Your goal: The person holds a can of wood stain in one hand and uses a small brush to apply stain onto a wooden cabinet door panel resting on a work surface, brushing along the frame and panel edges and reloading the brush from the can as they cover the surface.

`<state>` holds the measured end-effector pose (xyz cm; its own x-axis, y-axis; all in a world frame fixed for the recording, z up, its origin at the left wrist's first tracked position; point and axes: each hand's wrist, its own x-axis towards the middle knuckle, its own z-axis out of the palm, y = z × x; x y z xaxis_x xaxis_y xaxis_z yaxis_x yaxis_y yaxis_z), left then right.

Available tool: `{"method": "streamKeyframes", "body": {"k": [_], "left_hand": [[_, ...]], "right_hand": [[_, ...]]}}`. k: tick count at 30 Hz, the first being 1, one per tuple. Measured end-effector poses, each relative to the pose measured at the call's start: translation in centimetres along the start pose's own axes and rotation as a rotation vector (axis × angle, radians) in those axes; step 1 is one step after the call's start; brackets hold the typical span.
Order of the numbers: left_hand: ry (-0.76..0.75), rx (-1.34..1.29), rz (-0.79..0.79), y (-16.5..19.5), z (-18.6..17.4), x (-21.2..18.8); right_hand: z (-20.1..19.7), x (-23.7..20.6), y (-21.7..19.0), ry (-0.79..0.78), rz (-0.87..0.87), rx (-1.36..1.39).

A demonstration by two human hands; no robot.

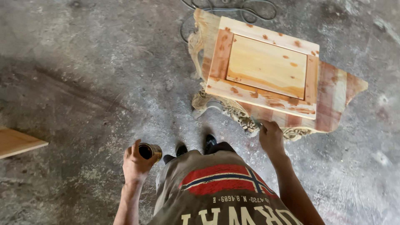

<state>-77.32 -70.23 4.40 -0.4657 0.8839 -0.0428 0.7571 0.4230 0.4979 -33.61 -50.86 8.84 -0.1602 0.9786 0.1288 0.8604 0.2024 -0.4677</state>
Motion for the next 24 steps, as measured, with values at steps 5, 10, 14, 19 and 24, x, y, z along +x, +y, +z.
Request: {"method": "streamKeyframes", "body": {"k": [5, 10, 14, 19, 24], "left_hand": [[0.05, -0.044, -0.061, 1.1, -1.4, -0.5], [0.131, -0.099, -0.031, 3.2, -2.2, -0.9], [0.126, -0.081, -0.046, 3.9, -2.3, -1.3], [0.076, -0.049, -0.085, 3.1, -2.2, -1.8], [0.06, 0.011, -0.016, 1.6, -1.8, -0.9]], "right_hand": [[2.1, 5.1, -3.4, 0.083, -0.219, 0.064], [3.7, 8.9, -6.2, 0.139, -0.259, 0.013], [5.0, 8.3, -6.9, 0.163, -0.264, -0.096], [4.8, 7.7, -6.2, -0.015, -0.145, -0.003], [5.0, 8.4, -6.8, -0.083, -0.014, -0.037]]}}
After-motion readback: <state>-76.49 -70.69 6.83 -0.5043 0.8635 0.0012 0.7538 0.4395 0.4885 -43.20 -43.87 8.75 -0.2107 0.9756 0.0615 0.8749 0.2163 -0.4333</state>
